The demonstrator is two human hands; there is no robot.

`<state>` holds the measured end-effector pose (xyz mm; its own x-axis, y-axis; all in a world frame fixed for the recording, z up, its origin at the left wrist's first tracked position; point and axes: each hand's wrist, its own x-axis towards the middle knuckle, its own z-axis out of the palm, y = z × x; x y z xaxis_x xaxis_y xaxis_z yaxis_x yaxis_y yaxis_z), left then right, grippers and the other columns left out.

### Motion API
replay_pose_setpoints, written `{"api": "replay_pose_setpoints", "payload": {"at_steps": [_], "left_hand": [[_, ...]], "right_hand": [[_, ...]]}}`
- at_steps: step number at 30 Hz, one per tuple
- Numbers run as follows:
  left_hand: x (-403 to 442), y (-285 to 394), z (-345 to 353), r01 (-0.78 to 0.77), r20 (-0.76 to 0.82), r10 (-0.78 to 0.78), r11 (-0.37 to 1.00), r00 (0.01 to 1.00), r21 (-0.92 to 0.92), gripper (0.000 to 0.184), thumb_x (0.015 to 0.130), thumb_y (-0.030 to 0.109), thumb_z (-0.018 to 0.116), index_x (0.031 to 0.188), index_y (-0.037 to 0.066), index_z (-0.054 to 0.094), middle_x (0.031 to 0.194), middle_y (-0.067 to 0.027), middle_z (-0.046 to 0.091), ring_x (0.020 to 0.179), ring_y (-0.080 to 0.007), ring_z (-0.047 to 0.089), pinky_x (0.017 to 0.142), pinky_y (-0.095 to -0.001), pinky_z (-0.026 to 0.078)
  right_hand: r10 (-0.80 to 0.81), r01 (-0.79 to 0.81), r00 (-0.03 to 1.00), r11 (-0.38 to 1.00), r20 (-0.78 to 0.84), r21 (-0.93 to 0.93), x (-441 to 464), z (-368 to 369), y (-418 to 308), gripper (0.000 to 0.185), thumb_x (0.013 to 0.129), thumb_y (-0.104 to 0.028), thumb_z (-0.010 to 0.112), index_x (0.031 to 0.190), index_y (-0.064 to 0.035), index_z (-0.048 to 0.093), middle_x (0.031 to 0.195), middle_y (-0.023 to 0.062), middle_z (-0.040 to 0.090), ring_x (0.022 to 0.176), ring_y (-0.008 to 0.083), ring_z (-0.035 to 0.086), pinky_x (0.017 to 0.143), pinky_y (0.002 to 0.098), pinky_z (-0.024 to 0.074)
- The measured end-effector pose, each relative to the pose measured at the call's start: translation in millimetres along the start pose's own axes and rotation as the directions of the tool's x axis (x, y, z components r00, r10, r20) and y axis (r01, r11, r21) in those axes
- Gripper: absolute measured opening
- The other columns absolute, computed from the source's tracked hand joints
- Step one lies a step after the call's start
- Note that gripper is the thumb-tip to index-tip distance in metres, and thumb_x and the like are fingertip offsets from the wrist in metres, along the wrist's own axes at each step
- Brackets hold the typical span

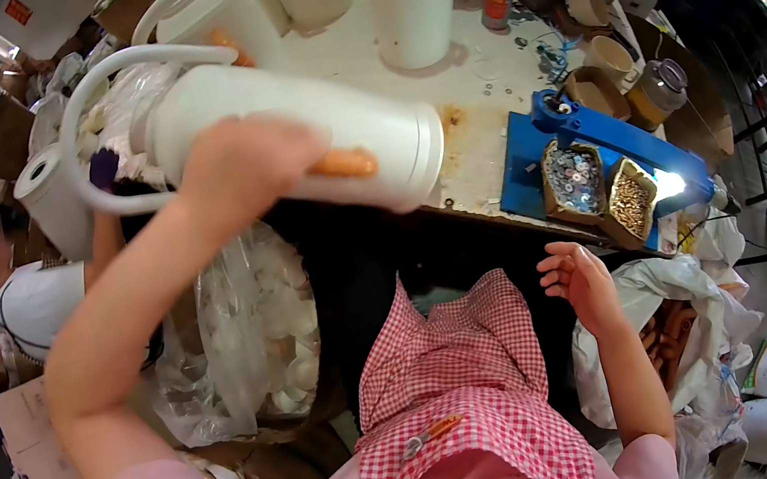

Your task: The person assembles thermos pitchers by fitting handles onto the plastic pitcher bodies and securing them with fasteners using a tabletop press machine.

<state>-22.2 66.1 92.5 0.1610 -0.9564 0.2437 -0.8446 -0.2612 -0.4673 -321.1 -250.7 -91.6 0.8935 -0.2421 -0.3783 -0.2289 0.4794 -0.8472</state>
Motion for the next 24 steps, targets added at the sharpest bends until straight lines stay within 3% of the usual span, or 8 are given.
{"api": "replay_pose_setpoints", "payload": {"at_steps": [4,9,13,17,19,21,23,24], "left_hand": [[12.9,-36.9,11.6,0.023,0.064,-0.039,0.971,0.997,0.238,0.008,0.078,0.021,0.064,0.073,0.017,0.060,0.063,0.0001,0.060,0.059,-0.0172,0.065,0.051,-0.0317,0.050],[-4.8,-48.7,47.5,-0.255,0.268,0.145,0.863,0.952,0.437,0.007,0.078,0.022,0.064,0.076,0.016,0.064,0.069,0.0007,0.062,0.063,-0.0179,0.062,0.054,-0.0324,0.042],[-14.8,-57.4,97.5,-0.386,0.453,0.151,0.782,0.879,0.489,0.011,0.078,0.024,0.063,0.073,0.015,0.068,0.069,0.0008,0.059,0.071,-0.0174,0.059,0.062,-0.0331,0.039],[-10.3,-100.5,121.4,-0.423,0.391,0.241,0.761,0.888,0.492,0.010,0.077,0.021,0.062,0.073,0.014,0.068,0.073,-0.0001,0.060,0.073,-0.0177,0.058,0.067,-0.0324,0.039],[-20.7,-118.7,128.8,-0.401,0.372,0.224,0.759,0.901,0.513,0.010,0.077,0.021,0.062,0.074,0.014,0.069,0.077,-0.0006,0.063,0.077,-0.0181,0.059,0.071,-0.0325,0.039],[-32.2,-145.1,147.3,-0.412,0.396,0.236,0.792,0.887,0.450,0.011,0.078,0.021,0.061,0.077,0.014,0.069,0.079,-0.0007,0.064,0.080,-0.0178,0.060,0.078,-0.0332,0.040],[-39.4,-156.7,151.9,-0.388,0.398,0.182,0.750,0.899,0.535,0.013,0.079,0.022,0.059,0.078,0.015,0.070,0.079,0.0004,0.064,0.086,-0.0179,0.061,0.087,-0.0345,0.040],[-43.1,-159.6,158.1,-0.364,0.455,0.126,0.794,0.882,0.487,0.013,0.080,0.021,0.060,0.083,0.017,0.071,0.089,-0.0005,0.066,0.094,-0.0181,0.059,0.099,-0.0402,0.038]], "right_hand": [[0.022,-0.021,1.000,0.994,0.006,-0.106,-7.4,5.3,-3.4,0.038,0.105,-0.030,0.046,0.126,-0.0009,0.057,0.105,0.0100,0.068,0.089,0.0164,0.065,0.080,0.0304,0.0531],[0.045,-0.049,0.997,0.997,-0.070,-0.058,5.7,5.4,10.9,0.030,0.102,-0.022,0.052,0.121,-0.0009,0.061,0.103,0.0094,0.069,0.088,0.0144,0.065,0.079,0.0281,0.0534],[0.023,-0.006,0.996,0.982,0.087,-0.187,28.9,37.9,-0.5,0.028,0.100,-0.017,0.059,0.121,0.0008,0.061,0.103,0.0090,0.070,0.090,0.0132,0.065,0.082,0.0267,0.0522],[-0.058,0.113,0.970,0.966,0.235,-0.231,61.0,81.3,-26.5,0.027,0.098,-0.011,0.060,0.122,0.0020,0.059,0.103,0.0083,0.070,0.091,0.0120,0.064,0.083,0.0267,0.0519],[-0.192,0.254,0.942,0.944,0.274,-0.212,82.3,102.1,-43.2,0.027,0.098,-0.011,0.060,0.122,0.0019,0.058,0.104,0.0081,0.069,0.091,0.0118,0.064,0.081,0.0262,0.0519],[-0.331,0.361,0.927,0.916,0.178,-0.174,109.9,126.4,-72.2,0.029,0.097,-0.009,0.060,0.124,0.0016,0.055,0.105,0.0095,0.068,0.091,0.0135,0.065,0.079,0.0265,0.0518],[-0.497,0.497,0.867,0.862,0.029,-0.100,149.2,151.1,-117.4,0.036,0.096,-0.009,0.060,0.129,0.0019,0.049,0.112,0.0116,0.066,0.093,0.0159,0.065,0.080,0.0283,0.0519],[-0.585,0.581,0.811,0.807,-0.013,-0.104,176.7,156.1,-142.4,0.043,0.095,-0.014,0.063,0.132,0.0025,0.048,0.118,0.0126,0.063,0.098,0.0175,0.065,0.084,0.0311,0.0520]]}}
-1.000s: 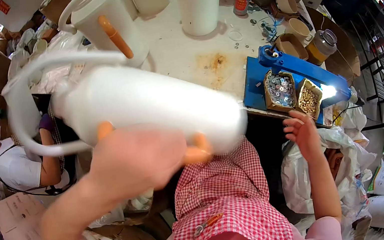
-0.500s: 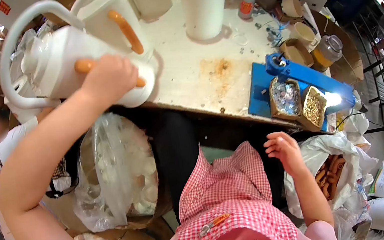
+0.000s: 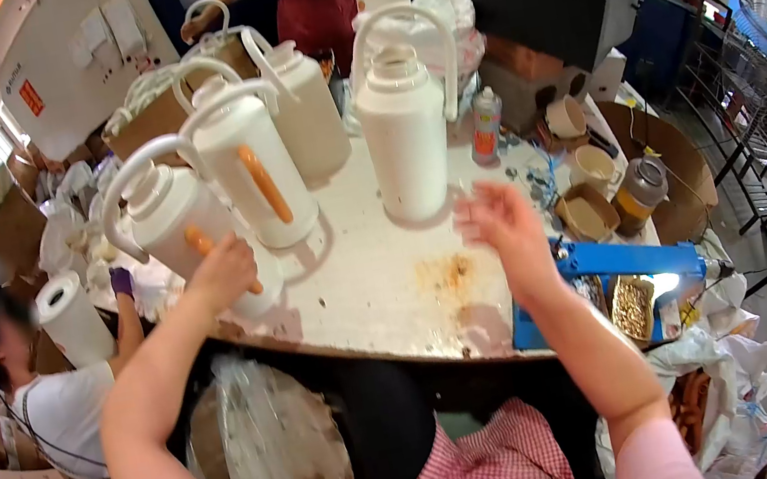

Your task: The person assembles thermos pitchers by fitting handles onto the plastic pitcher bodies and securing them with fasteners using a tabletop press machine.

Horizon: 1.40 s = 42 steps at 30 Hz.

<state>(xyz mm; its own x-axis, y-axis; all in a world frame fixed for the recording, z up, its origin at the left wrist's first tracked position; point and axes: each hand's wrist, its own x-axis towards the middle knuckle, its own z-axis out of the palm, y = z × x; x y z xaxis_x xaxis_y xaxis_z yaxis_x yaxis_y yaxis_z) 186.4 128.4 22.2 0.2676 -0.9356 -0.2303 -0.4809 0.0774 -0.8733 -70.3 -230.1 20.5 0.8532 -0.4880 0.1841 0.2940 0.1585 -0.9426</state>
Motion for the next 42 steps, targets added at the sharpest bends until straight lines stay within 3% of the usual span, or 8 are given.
{"api": "replay_pose_setpoints", "payload": {"at_steps": [5,14,21,25,28,34,37,42], "left_hand": [[3.3,42.6,-55.8,0.043,-0.120,-0.117,0.868,0.986,-0.494,0.032,0.085,0.019,0.058,0.117,0.019,0.063,0.125,-0.0041,0.061,0.126,-0.0200,0.052,0.117,-0.0599,0.024],[13.7,89.2,-190.2,-0.125,-0.497,-0.383,0.681,0.778,-0.721,0.045,0.079,0.035,0.074,0.120,0.021,0.062,0.124,-0.0008,0.060,0.111,-0.0167,0.058,0.114,-0.0524,0.031],[-11.9,30.5,-242.5,0.079,-0.228,-0.972,0.232,0.059,-0.969,0.094,0.080,0.034,0.079,0.148,-0.005,0.026,0.149,-0.0223,0.034,0.140,-0.0337,0.031,0.115,-0.0458,0.023],[-35.7,69.3,-284.9,-0.456,0.253,-0.907,-0.392,0.336,-0.799,0.065,0.092,0.016,0.065,0.145,-0.002,0.033,0.133,-0.0131,0.049,0.088,-0.0161,0.060,0.073,-0.0266,0.050],[-35.3,136.8,-293.1,-0.291,0.585,-0.652,-0.749,0.482,-0.595,0.039,0.100,0.006,0.049,0.138,-0.001,0.043,0.116,-0.0100,0.053,0.049,-0.0048,0.044,0.040,-0.0185,0.034],[-75.4,213.5,-260.8,0.219,0.706,-0.567,-0.692,0.425,-0.688,0.027,0.103,0.013,0.048,0.124,-0.001,0.058,0.111,-0.0108,0.061,0.067,-0.0129,0.057,0.059,-0.0256,0.046],[-61.8,224.1,-270.2,0.501,0.274,-0.777,0.062,0.567,-0.863,0.030,0.103,0.016,0.047,0.123,-0.002,0.060,0.123,-0.0146,0.059,0.102,-0.0236,0.060,0.088,-0.0358,0.049],[-47.0,259.5,-259.8,0.014,0.523,-0.500,-0.714,0.690,-0.700,0.049,0.104,0.036,0.040,0.129,-0.003,0.057,0.130,-0.0173,0.057,0.119,-0.0282,0.055,0.103,-0.0391,0.042]], "right_hand": [[-0.421,0.121,0.784,0.825,-0.456,-0.552,206.5,13.6,10.0,0.056,0.089,-0.022,0.068,0.131,0.0082,0.049,0.126,0.0199,0.061,0.109,0.0294,0.064,0.092,0.0404,0.0491],[-0.415,0.026,0.836,0.684,-0.359,-0.729,205.4,40.2,59.3,0.040,0.097,-0.037,0.054,0.114,-0.0019,0.060,0.112,0.0244,0.066,0.107,0.0422,0.063,0.090,0.0495,0.0476],[-0.136,0.337,0.932,0.664,0.336,-0.667,1.7,44.6,-80.9,0.031,0.097,-0.033,0.055,0.112,-0.0071,0.062,0.097,0.0225,0.068,0.096,0.0428,0.063,0.082,0.0480,0.0470],[0.181,0.439,0.794,0.490,0.580,-0.754,-64.0,9.0,-92.3,0.043,0.100,-0.040,0.052,0.117,-0.0014,0.061,0.100,0.0233,0.067,0.097,0.0400,0.063,0.085,0.0456,0.0482],[0.448,0.140,0.684,0.695,0.577,-0.705,-115.3,-44.2,-46.6,0.048,0.101,-0.043,0.049,0.115,-0.0002,0.063,0.107,0.0230,0.067,0.103,0.0388,0.063,0.092,0.0447,0.0474],[0.600,-0.214,0.741,0.637,0.302,-0.740,-236.8,-111.4,64.0,0.064,0.100,-0.057,0.040,0.129,-0.0049,0.062,0.126,0.0226,0.063,0.121,0.0400,0.057,0.103,0.0449,0.0434],[0.568,-0.197,0.776,0.632,0.275,-0.750,-230.6,-110.9,76.1,0.062,0.098,-0.056,0.044,0.125,-0.0050,0.065,0.121,0.0219,0.066,0.116,0.0407,0.060,0.102,0.0444,0.0441],[0.262,-0.047,0.943,0.718,0.206,-0.694,-230.8,-143.7,65.6,0.036,0.092,-0.036,0.062,0.105,-0.0045,0.072,0.105,0.0181,0.071,0.098,0.0354,0.067,0.089,0.0422,0.0518]]}}
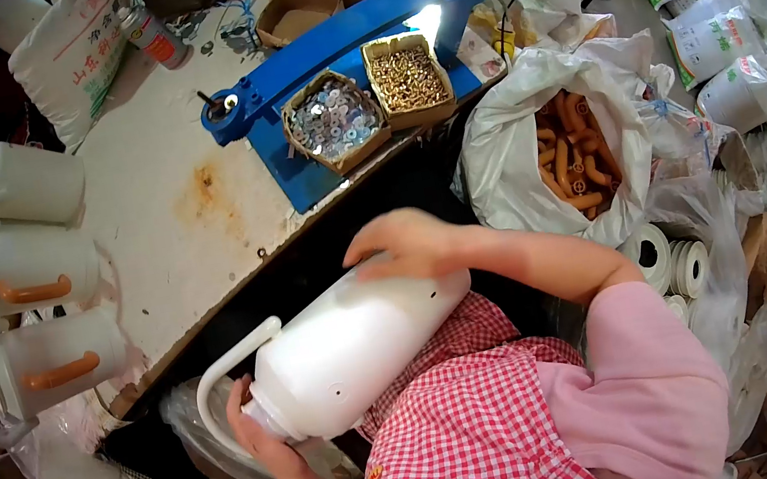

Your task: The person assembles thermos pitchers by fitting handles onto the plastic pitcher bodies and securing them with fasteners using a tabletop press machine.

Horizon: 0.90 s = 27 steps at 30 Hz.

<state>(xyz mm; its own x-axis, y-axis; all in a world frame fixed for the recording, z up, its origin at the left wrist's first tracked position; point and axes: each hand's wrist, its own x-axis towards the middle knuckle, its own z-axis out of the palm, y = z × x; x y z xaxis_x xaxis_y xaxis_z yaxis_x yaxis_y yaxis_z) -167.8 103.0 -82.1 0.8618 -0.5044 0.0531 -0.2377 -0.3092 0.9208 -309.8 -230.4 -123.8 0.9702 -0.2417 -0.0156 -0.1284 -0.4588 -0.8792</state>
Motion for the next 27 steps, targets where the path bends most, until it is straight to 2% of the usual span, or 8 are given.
{"api": "replay_pose_setpoints", "payload": {"at_steps": [1,3,5,8,10,13,19,27], "left_hand": [[-1.2,-5.2,0.7,0.116,-0.012,-0.121,0.971,0.993,-0.211,0.053,0.104,0.040,0.038,0.131,-0.003,0.055,0.130,-0.0173,0.057,0.118,-0.0274,0.056,0.102,-0.0380,0.043],[-3.2,0.0,4.9,0.079,-0.009,-0.081,0.982,0.997,-0.173,0.053,0.104,0.040,0.039,0.132,-0.003,0.053,0.127,-0.0165,0.058,0.115,-0.0260,0.058,0.100,-0.0371,0.044],[1.1,11.0,11.2,0.123,-0.019,-0.130,0.970,0.991,-0.211,0.047,0.105,0.034,0.037,0.130,-0.002,0.054,0.125,-0.0167,0.058,0.113,-0.0260,0.057,0.101,-0.0378,0.043],[11.1,18.1,19.0,0.184,-0.022,-0.195,0.953,0.981,-0.242,0.043,0.105,0.031,0.037,0.129,-0.001,0.054,0.124,-0.0161,0.058,0.112,-0.0256,0.057,0.101,-0.0371,0.043],[15.9,22.3,22.0,0.183,-0.003,-0.189,0.955,0.982,-0.232,0.042,0.105,0.029,0.037,0.129,-0.001,0.054,0.124,-0.0158,0.058,0.112,-0.0255,0.057,0.100,-0.0368,0.044],[15.7,21.7,21.8,0.174,-0.011,-0.181,0.959,0.983,-0.223,0.040,0.104,0.027,0.037,0.129,-0.001,0.054,0.124,-0.0154,0.058,0.112,-0.0253,0.057,0.100,-0.0364,0.043],[15.8,14.6,20.9,0.150,-0.046,-0.162,0.970,0.986,-0.193,0.039,0.103,0.026,0.038,0.127,-0.001,0.055,0.122,-0.0141,0.058,0.112,-0.0241,0.056,0.101,-0.0359,0.041],[19.0,8.8,19.5,0.143,-0.030,-0.151,0.972,0.988,-0.184,0.045,0.105,0.034,0.039,0.127,-0.001,0.055,0.121,-0.0140,0.059,0.111,-0.0240,0.057,0.100,-0.0350,0.042]], "right_hand": [[0.004,-0.002,0.992,1.000,-0.128,0.012,-2.2,-20.4,4.3,0.027,0.090,-0.029,0.067,0.099,-0.0044,0.074,0.098,0.0164,0.072,0.091,0.0336,0.069,0.084,0.0408,0.0538],[0.124,-0.093,0.861,0.992,-0.494,0.087,-3.7,-68.3,8.5,0.014,0.086,-0.018,0.070,0.090,-0.0048,0.074,0.088,0.0138,0.072,0.081,0.0310,0.069,0.077,0.0385,0.0550],[-0.024,-0.165,0.743,0.962,-0.669,-0.218,3.7,-118.7,31.6,0.012,0.086,-0.015,0.069,0.091,-0.0049,0.073,0.087,0.0132,0.071,0.079,0.0306,0.068,0.076,0.0383,0.0544],[-0.012,-0.291,0.783,0.877,-0.622,-0.383,30.1,-157.8,52.3,0.014,0.088,-0.014,0.066,0.097,-0.0062,0.074,0.091,0.0124,0.071,0.086,0.0264,0.070,0.073,0.0363,0.0550],[-0.070,-0.326,0.884,0.617,-0.463,-0.716,49.5,-161.6,76.8,0.016,0.086,-0.011,0.061,0.095,-0.0094,0.074,0.093,0.0121,0.072,0.089,0.0294,0.070,0.076,0.0408,0.0552],[0.073,-0.356,0.924,0.522,-0.375,-0.775,60.4,-165.5,72.2,0.019,0.084,-0.011,0.058,0.095,-0.0121,0.074,0.095,0.0124,0.072,0.093,0.0314,0.069,0.078,0.0446,0.0548],[0.056,-0.358,0.924,0.472,-0.377,-0.806,53.5,-165.8,70.9,0.013,0.088,-0.018,0.059,0.091,-0.0108,0.069,0.088,0.0102,0.072,0.086,0.0307,0.070,0.073,0.0444,0.0548],[0.022,-0.327,0.924,0.563,-0.382,-0.759,51.2,-167.7,82.3,0.013,0.087,-0.019,0.062,0.094,-0.0131,0.071,0.091,0.0099,0.071,0.089,0.0315,0.068,0.077,0.0457,0.0521]]}}
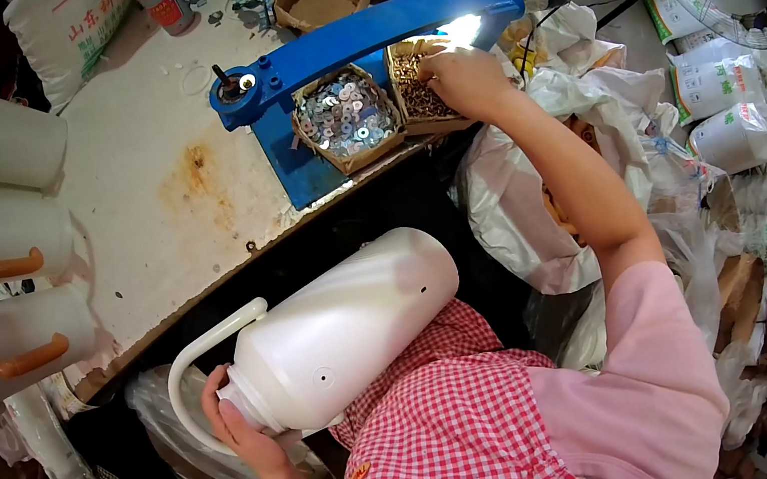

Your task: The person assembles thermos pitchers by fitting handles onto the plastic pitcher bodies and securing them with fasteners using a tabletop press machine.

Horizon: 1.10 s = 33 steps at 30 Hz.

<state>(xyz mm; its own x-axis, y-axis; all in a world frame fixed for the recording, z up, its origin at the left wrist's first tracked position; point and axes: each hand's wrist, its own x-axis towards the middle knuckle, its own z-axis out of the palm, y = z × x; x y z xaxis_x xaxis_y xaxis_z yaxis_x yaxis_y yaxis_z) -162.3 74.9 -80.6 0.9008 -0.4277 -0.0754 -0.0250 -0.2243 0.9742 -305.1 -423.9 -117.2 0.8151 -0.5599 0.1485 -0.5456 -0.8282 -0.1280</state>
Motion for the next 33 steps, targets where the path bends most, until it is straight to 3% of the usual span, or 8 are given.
{"api": "replay_pose_setpoints", "payload": {"at_steps": [4,10,12,15,18,22,25,33], "left_hand": [[-1.2,-0.2,1.0,-0.019,-0.016,0.019,1.000,1.000,0.009,0.045,0.104,0.034,0.039,0.127,-0.001,0.055,0.120,-0.0139,0.059,0.111,-0.0239,0.057,0.100,-0.0348,0.042],[-1.0,1.2,-0.6,-0.006,-0.009,0.006,1.000,1.000,-0.029,0.042,0.102,0.029,0.041,0.126,-0.002,0.056,0.121,-0.0137,0.059,0.110,-0.0232,0.056,0.100,-0.0346,0.042],[3.8,0.5,-0.7,-0.002,-0.016,0.001,0.998,1.000,-0.056,0.039,0.100,0.024,0.042,0.125,-0.002,0.056,0.123,-0.0138,0.058,0.111,-0.0228,0.055,0.100,-0.0348,0.041],[7.3,-1.7,0.8,-0.052,0.010,0.052,0.998,0.999,-0.018,0.040,0.096,0.024,0.045,0.123,-0.003,0.057,0.118,-0.0124,0.059,0.108,-0.0214,0.055,0.099,-0.0347,0.041],[9.8,3.6,5.8,-0.049,-0.003,0.049,0.998,0.999,-0.042,0.040,0.096,0.023,0.045,0.123,-0.003,0.057,0.118,-0.0123,0.059,0.108,-0.0219,0.055,0.099,-0.0346,0.041],[9.7,-1.5,-1.3,-0.096,0.032,0.096,0.995,0.995,0.007,0.040,0.098,0.022,0.041,0.125,-0.003,0.057,0.123,-0.0140,0.059,0.115,-0.0231,0.053,0.103,-0.0359,0.039],[7.3,-2.8,-3.0,-0.110,0.021,0.110,0.994,0.994,-0.005,0.041,0.097,0.023,0.042,0.125,-0.003,0.056,0.123,-0.0142,0.058,0.115,-0.0237,0.053,0.103,-0.0362,0.038],[11.3,-1.9,-2.8,-0.148,0.025,0.149,0.989,0.989,-0.005,0.041,0.092,0.023,0.050,0.123,-0.003,0.056,0.120,-0.0154,0.055,0.110,-0.0252,0.051,0.101,-0.0366,0.038]], "right_hand": [[0.042,-0.036,0.993,0.997,0.107,-0.064,7.4,-8.8,-5.1,0.013,0.086,-0.018,0.061,0.093,-0.0126,0.070,0.091,0.0097,0.071,0.088,0.0314,0.068,0.077,0.0456,0.0521],[0.031,-0.026,0.996,0.998,-0.085,0.065,-14.1,-24.6,-20.6,0.009,0.084,-0.014,0.066,0.092,-0.0098,0.069,0.086,0.0088,0.070,0.079,0.0273,0.068,0.072,0.0392,0.0524],[0.123,-0.101,0.992,0.859,-0.011,0.502,-15.7,-52.0,-41.0,0.005,0.084,-0.009,0.068,0.088,-0.0059,0.068,0.076,0.0075,0.068,0.073,0.0193,0.067,0.067,0.0339,0.0511],[0.095,-0.053,0.995,0.601,-0.006,0.798,-4.7,-75.9,-69.5,0.007,0.084,-0.006,0.071,0.090,-0.0028,0.068,0.077,0.0015,0.066,0.073,0.0089,0.061,0.068,0.0260,0.0484],[-0.009,0.088,0.995,0.464,-0.094,0.882,27.1,-94.0,-105.6,0.009,0.086,-0.008,0.073,0.091,-0.0018,0.068,0.081,-0.0011,0.067,0.075,0.0057,0.058,0.070,0.0240,0.0479],[-0.093,0.190,0.982,0.459,-0.166,0.868,75.3,-102.5,-144.4,0.009,0.087,-0.009,0.071,0.093,-0.0018,0.067,0.082,0.0013,0.067,0.074,0.0083,0.058,0.070,0.0255,0.0487],[-0.242,0.337,0.941,0.637,-0.235,0.693,93.1,-106.4,-160.9,0.012,0.090,-0.009,0.067,0.099,-0.0010,0.065,0.081,0.0059,0.068,0.072,0.0129,0.060,0.069,0.0268,0.0499],[-0.331,0.355,0.930,0.701,-0.159,0.619,100.3,-118.2,-165.4,0.011,0.090,-0.007,0.068,0.098,0.0000,0.067,0.081,0.0078,0.070,0.073,0.0134,0.066,0.070,0.0272,0.0523]]}}
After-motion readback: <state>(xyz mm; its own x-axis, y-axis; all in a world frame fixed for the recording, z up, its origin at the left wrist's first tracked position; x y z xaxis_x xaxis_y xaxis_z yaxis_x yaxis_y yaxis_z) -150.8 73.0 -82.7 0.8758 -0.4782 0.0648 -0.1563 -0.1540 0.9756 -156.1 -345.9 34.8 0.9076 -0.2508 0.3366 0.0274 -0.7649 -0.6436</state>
